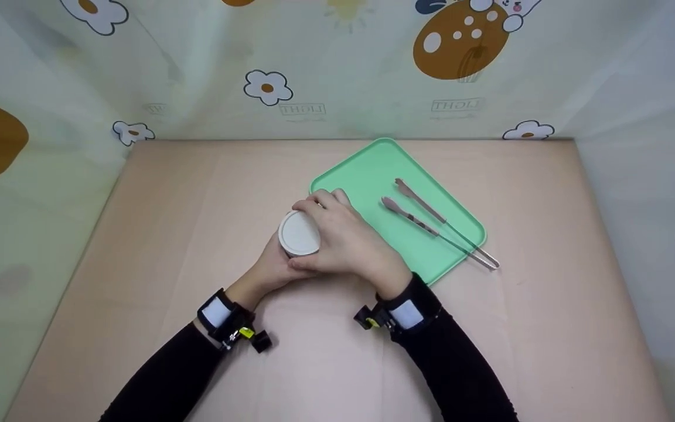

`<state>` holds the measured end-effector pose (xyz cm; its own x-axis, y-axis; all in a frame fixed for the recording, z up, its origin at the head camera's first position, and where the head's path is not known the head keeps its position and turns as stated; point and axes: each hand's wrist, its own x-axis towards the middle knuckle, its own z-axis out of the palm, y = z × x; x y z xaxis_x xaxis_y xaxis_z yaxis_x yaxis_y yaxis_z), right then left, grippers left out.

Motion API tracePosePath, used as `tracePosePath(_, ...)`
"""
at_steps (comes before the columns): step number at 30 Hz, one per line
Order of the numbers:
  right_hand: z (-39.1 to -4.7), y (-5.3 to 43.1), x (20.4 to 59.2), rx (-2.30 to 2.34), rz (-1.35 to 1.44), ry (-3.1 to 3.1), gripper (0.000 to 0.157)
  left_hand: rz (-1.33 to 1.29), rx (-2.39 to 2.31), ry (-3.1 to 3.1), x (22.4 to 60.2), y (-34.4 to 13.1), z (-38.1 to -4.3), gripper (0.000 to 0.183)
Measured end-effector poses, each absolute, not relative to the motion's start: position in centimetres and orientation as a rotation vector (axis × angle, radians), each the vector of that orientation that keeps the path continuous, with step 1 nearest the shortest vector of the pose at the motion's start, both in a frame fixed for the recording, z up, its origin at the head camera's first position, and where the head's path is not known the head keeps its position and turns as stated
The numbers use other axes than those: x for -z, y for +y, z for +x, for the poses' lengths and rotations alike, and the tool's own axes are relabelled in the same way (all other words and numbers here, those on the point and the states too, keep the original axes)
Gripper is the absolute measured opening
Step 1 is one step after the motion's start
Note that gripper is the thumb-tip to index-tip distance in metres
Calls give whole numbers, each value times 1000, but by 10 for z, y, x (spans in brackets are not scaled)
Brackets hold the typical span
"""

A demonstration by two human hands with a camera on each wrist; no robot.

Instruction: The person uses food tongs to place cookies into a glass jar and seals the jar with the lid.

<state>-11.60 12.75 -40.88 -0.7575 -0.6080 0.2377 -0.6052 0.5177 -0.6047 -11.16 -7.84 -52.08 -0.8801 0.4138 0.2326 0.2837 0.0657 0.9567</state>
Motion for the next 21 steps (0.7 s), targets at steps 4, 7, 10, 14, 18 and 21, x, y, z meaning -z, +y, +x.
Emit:
tracePosePath(4, -114, 124, 415, 1133, -1041, 2775, 85, 697, -1937, 2212, 520, -79, -109, 102)
tracePosePath(7, -112, 126, 418, 1166, -1004, 2797, 84, 678, -1933, 2194, 519, -75, -106, 102)
tracePosePath(10, -110, 130, 419, 1171, -1025, 2816, 82, 669, -1937, 2167, 518, -70, -104, 101)
tracePosePath(14, -107, 137, 420, 1159, -1153, 2824, 82, 680, -1905, 2149, 512, -68, -99, 102)
tracePosePath(18, -100, 153, 422, 1103, -1306, 2817, 92, 787, -1778, 2147, 500, -71, -94, 108)
tracePosePath(21, -94, 174, 418, 999, -1373, 2798, 109, 950, -1596, 2174, 487, -81, -92, 114)
